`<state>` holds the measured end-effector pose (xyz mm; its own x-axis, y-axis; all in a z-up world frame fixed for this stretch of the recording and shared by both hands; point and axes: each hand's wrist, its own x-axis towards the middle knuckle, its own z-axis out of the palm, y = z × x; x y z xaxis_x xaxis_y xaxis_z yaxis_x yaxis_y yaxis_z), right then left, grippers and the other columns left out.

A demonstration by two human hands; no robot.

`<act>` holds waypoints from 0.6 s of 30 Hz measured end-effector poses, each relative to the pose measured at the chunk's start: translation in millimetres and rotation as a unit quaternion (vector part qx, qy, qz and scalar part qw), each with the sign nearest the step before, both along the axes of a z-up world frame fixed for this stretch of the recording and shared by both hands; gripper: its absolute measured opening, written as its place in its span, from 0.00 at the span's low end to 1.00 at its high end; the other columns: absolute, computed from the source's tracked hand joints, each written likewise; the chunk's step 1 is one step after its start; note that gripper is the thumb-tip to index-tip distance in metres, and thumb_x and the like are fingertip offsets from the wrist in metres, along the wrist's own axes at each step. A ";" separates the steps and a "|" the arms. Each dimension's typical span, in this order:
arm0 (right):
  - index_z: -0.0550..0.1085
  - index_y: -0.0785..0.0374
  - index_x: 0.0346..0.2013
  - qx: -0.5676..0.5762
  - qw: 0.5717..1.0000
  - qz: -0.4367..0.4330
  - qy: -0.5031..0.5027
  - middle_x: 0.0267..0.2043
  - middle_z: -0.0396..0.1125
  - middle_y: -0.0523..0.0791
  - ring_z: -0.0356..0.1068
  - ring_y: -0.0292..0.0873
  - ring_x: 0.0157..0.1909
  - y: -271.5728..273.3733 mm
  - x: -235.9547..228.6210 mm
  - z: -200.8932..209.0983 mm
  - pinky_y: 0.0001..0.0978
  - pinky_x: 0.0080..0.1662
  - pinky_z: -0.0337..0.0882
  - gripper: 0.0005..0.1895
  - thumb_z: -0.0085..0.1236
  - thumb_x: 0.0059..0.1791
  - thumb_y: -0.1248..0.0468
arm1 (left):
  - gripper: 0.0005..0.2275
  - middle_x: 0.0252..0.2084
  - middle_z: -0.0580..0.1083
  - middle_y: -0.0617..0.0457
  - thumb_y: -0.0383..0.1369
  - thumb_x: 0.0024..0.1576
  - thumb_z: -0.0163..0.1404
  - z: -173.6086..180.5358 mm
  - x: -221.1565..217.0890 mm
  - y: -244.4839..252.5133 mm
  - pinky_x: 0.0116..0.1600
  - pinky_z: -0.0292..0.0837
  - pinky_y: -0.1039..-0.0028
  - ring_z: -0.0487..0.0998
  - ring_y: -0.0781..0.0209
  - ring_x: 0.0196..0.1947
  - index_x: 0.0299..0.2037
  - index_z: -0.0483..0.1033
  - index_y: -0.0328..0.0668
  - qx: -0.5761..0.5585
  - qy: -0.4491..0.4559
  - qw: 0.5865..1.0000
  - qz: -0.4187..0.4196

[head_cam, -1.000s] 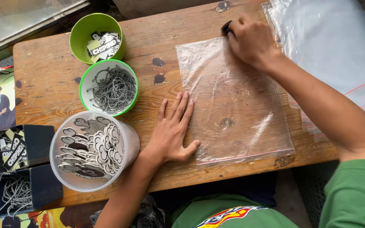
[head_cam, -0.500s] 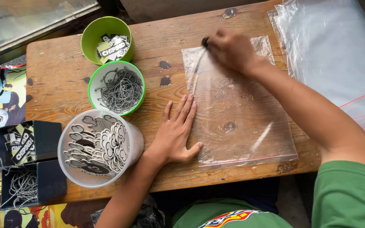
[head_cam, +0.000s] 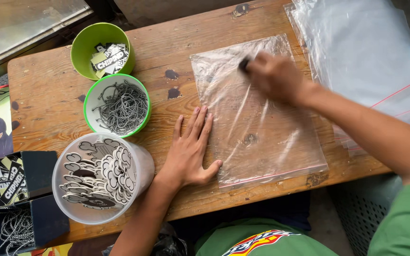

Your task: The person attaches a Mickey Mouse keychain to a blue bag's zipper pull using a small metal clasp. They then wipe a clear plastic bag with a black cloth and place it on the table.

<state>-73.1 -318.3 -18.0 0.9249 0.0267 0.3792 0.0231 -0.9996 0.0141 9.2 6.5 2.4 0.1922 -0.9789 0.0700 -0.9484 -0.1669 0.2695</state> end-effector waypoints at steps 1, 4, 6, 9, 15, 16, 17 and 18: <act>0.72 0.56 0.44 -0.001 1.000 -0.002 -0.001 0.39 0.66 0.48 0.74 0.60 0.33 -34.9 7.5 -14.5 0.50 0.36 0.74 0.08 0.54 0.51 0.60 | 0.50 0.77 0.46 0.34 0.57 0.44 0.46 -0.3 0.4 0.0 0.74 0.29 0.46 0.42 0.43 0.78 0.74 0.45 0.31 -0.001 -0.001 1.000 -0.002; 0.74 0.55 0.44 -0.033 0.985 -0.169 0.013 0.42 0.65 0.47 0.75 0.64 0.30 -99.7 25.4 -38.7 0.52 0.32 0.76 0.07 0.56 0.55 0.57 | 0.51 0.77 0.46 0.34 0.57 0.43 0.48 -1.5 0.2 0.0 0.74 0.30 0.46 0.43 0.42 0.78 0.74 0.46 0.31 -0.003 0.004 1.000 -0.002; 0.74 0.61 0.42 0.029 0.978 -0.202 0.035 0.44 0.68 0.51 0.75 0.69 0.34 -89.1 29.9 -31.2 0.55 0.33 0.77 0.08 0.58 0.52 0.61 | 0.51 0.77 0.46 0.34 0.57 0.43 0.47 -2.5 0.4 -0.7 0.74 0.30 0.46 0.42 0.42 0.78 0.74 0.46 0.32 -0.001 0.013 1.000 0.000; 0.72 0.61 0.43 0.108 0.991 -0.071 0.022 0.38 0.64 0.53 0.72 0.69 0.35 27.7 0.6 15.7 0.58 0.34 0.72 0.09 0.53 0.50 0.61 | 0.50 0.77 0.45 0.35 0.57 0.43 0.47 -1.6 0.3 -0.8 0.74 0.30 0.46 0.42 0.43 0.78 0.74 0.45 0.34 0.006 0.015 1.000 0.003; 0.73 0.61 0.38 0.038 0.982 0.183 0.040 0.34 0.64 0.46 0.69 0.49 0.28 120.4 -67.6 4.0 0.39 0.29 0.69 0.08 0.47 0.47 0.64 | 0.50 0.77 0.47 0.35 0.58 0.43 0.47 0.8 0.2 -1.1 0.74 0.30 0.47 0.43 0.43 0.78 0.74 0.47 0.33 0.005 0.002 1.000 0.002; 0.73 0.61 0.38 0.040 0.982 0.182 0.039 0.34 0.64 0.46 0.69 0.49 0.28 103.3 -61.3 12.5 0.39 0.29 0.69 0.08 0.47 0.47 0.64 | 0.50 0.77 0.47 0.35 0.58 0.43 0.47 0.7 0.2 -1.0 0.74 0.30 0.47 0.43 0.43 0.78 0.74 0.47 0.33 0.007 0.002 1.000 0.000; 0.72 0.63 0.38 0.046 0.991 0.118 0.039 0.32 0.63 0.48 0.70 0.52 0.27 86.4 -55.4 21.0 0.42 0.29 0.68 0.08 0.49 0.47 0.64 | 0.50 0.77 0.46 0.35 0.58 0.44 0.48 0.6 -0.1 -0.7 0.74 0.30 0.47 0.43 0.43 0.78 0.74 0.47 0.33 0.010 0.007 1.000 0.002; 0.71 0.64 0.37 0.051 0.997 0.053 0.038 0.30 0.63 0.49 0.70 0.56 0.26 68.5 -49.5 30.3 0.46 0.29 0.67 0.07 0.51 0.47 0.65 | 0.50 0.77 0.46 0.35 0.57 0.44 0.48 0.8 0.0 -1.3 0.74 0.30 0.47 0.42 0.43 0.78 0.74 0.47 0.32 0.012 0.012 1.000 0.003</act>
